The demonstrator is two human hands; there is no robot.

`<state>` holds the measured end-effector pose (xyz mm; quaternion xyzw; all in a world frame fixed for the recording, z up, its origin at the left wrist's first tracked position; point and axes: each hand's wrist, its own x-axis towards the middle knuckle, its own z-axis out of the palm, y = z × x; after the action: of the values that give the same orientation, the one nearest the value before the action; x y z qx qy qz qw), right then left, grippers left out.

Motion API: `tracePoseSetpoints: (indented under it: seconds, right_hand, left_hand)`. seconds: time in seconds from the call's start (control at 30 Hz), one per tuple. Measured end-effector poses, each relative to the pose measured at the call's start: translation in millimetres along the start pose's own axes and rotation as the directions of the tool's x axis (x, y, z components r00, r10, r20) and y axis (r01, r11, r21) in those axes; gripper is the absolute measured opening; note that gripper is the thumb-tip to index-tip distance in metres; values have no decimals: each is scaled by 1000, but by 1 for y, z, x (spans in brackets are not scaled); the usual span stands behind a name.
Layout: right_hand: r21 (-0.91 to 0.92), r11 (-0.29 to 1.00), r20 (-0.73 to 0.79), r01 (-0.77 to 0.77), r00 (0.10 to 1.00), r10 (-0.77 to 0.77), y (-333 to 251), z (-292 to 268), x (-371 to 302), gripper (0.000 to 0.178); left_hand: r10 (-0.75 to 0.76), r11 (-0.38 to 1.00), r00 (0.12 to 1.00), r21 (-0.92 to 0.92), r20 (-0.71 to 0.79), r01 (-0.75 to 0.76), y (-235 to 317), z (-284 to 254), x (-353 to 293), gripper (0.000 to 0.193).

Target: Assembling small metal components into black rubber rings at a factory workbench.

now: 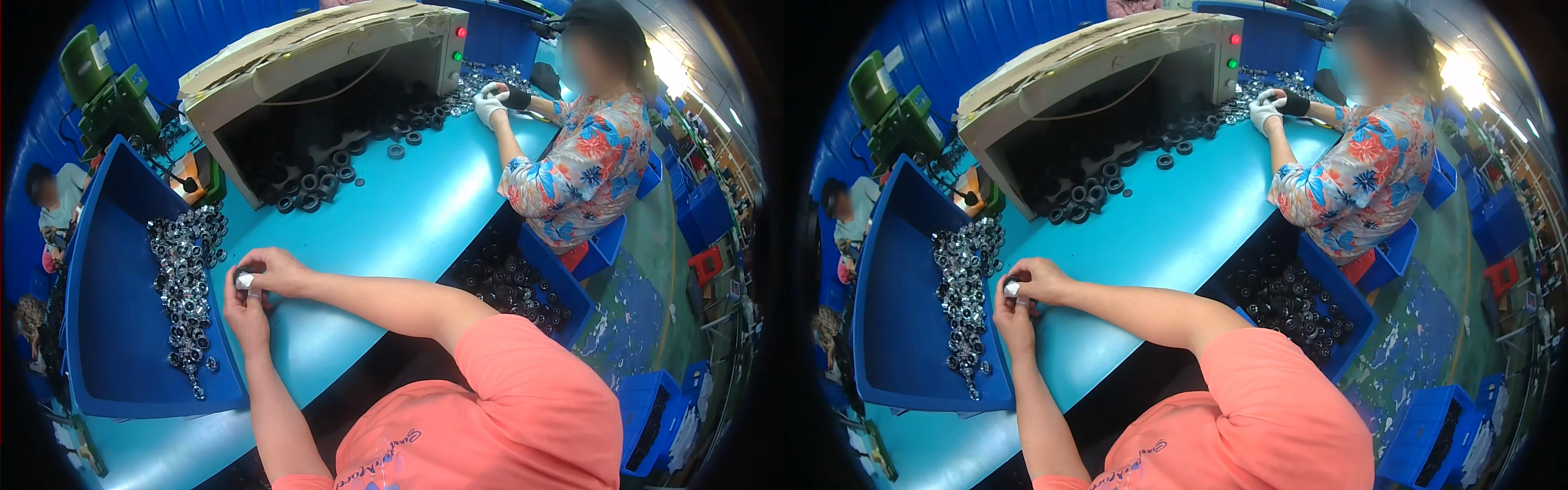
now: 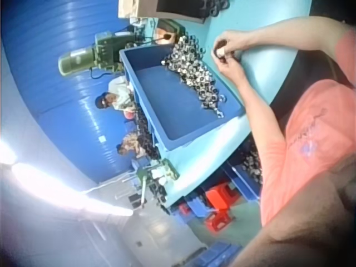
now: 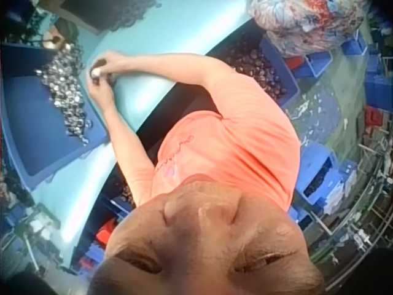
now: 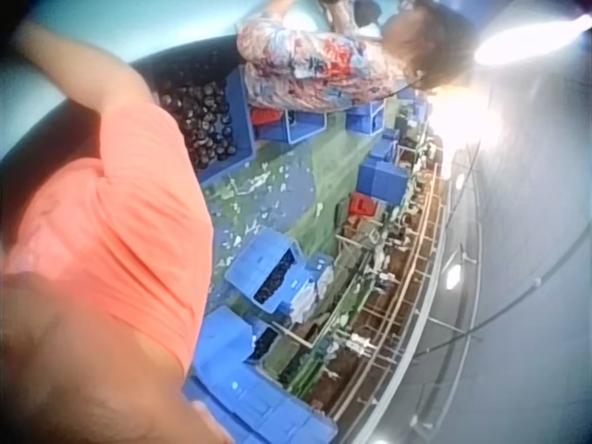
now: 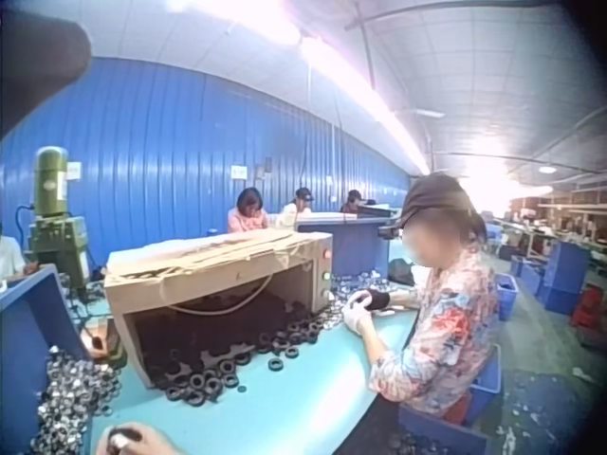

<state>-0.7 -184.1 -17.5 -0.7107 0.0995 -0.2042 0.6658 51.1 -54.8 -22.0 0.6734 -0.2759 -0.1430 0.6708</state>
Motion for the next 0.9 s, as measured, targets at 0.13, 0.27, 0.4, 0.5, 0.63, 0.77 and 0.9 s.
tracePoseSetpoints:
  seconds: [0.13, 0.27, 0.4, 0.5, 0.63, 0.77, 0.9]
  right_hand:
    - [-47, 999, 7, -23, 1000, 24, -3, -6, 2, 29]
    - [-73, 997, -41, -30, 999, 27, -3, -2, 0, 28]
    - [-110, 994, -108, 0, 994, -12, 7, 5, 3, 26]
    - [30, 998, -110, -50, 993, 53, 14, 6, 3, 23]
    - [187, 973, -81, -139, 984, 156, 20, 7, 6, 19]
    - [251, 945, -34, -210, 974, 226, 18, 7, 6, 21]
    - [397, 898, 87, -193, 981, 172, 12, 3, 8, 25]
  left_hand:
    - [5, 1000, 1000, 3, -14, -5, 2, 4, 0, 42]
    - [11, 999, 999, -35, -32, -12, 2, 8, -4, 40]
    - [78, 997, 997, -17, -19, -79, -7, 6, -1, 40]
    - [115, 990, 993, 77, -3, -114, -7, 4, -3, 41]
    - [202, 948, 979, 253, -9, -193, 4, 7, -8, 40]
    - [212, 882, 977, 435, -17, -183, 8, 3, -11, 42]
    - [206, 957, 976, 220, -64, -188, -6, 0, -2, 46]
